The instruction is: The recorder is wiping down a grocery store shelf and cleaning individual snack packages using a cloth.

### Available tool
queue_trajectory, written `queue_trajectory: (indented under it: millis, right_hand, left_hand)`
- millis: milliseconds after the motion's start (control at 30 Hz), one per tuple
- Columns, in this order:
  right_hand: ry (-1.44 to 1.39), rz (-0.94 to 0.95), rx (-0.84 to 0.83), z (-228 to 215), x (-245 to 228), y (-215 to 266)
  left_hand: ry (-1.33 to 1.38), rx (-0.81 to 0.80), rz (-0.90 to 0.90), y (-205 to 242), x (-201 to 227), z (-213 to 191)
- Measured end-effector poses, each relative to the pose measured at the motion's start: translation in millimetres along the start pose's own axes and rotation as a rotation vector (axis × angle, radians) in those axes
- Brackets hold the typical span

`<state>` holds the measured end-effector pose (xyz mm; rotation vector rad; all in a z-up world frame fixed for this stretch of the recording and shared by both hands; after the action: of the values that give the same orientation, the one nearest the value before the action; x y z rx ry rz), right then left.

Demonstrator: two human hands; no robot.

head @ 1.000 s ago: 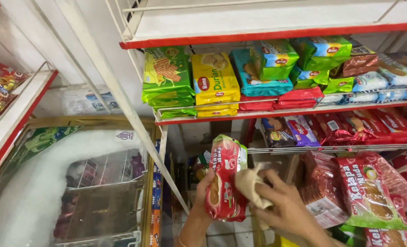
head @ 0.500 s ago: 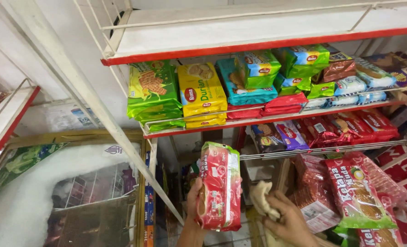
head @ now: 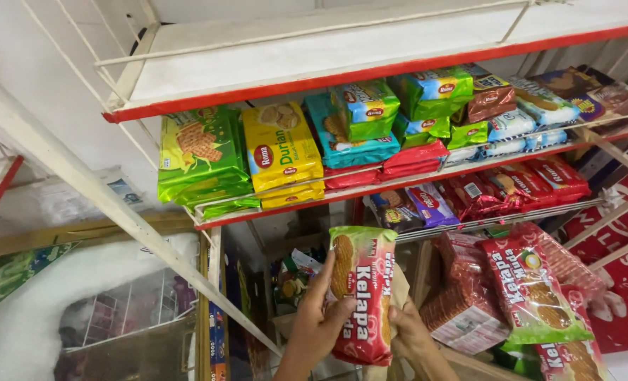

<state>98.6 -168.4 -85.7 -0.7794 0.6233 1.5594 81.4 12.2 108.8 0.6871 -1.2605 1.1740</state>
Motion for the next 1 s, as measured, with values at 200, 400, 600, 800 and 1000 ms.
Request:
queue_trajectory:
  millis: [200,400,600,800,1000]
  right_hand:
    - [-0.015,-0.022,-0.186,39.8,0.2,-3.8]
    - [0.692,-0.116,-0.014,78.1,-65.1,-10.0]
    - [0.96,-0.401,0.185,109.8,-141.2,-6.8]
    - [1.422,-0.5,-0.164,188.0,-162.5,-17.5]
    - [1.444,-0.382,-0.252,151.8,-119.5,12.0]
  left_hand:
    - [0.535,0.127,-0.442,8.6,-106.3,-51.7]
    - [0.785,0.318,-0.399,32.0,-153.6,-98.6]
    - [0.776,0.382,-0.434,37.9,-99.8,-91.2]
    - [0.685,0.402,-0.256,29.6,-59.9,-79.4]
    - [0.698,0.465,-0.249,27.7,-63.0,-83.5]
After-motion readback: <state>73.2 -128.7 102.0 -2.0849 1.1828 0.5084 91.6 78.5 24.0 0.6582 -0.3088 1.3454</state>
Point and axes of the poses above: each hand's wrist, its own y-axis away from the middle knuckle, its own z-axis out of the palm, x = y × z, the point moved 8 cm from there along -y, towards the middle knuckle, and after that the axes turned 15 degrees about y, right-handed, at the moved point
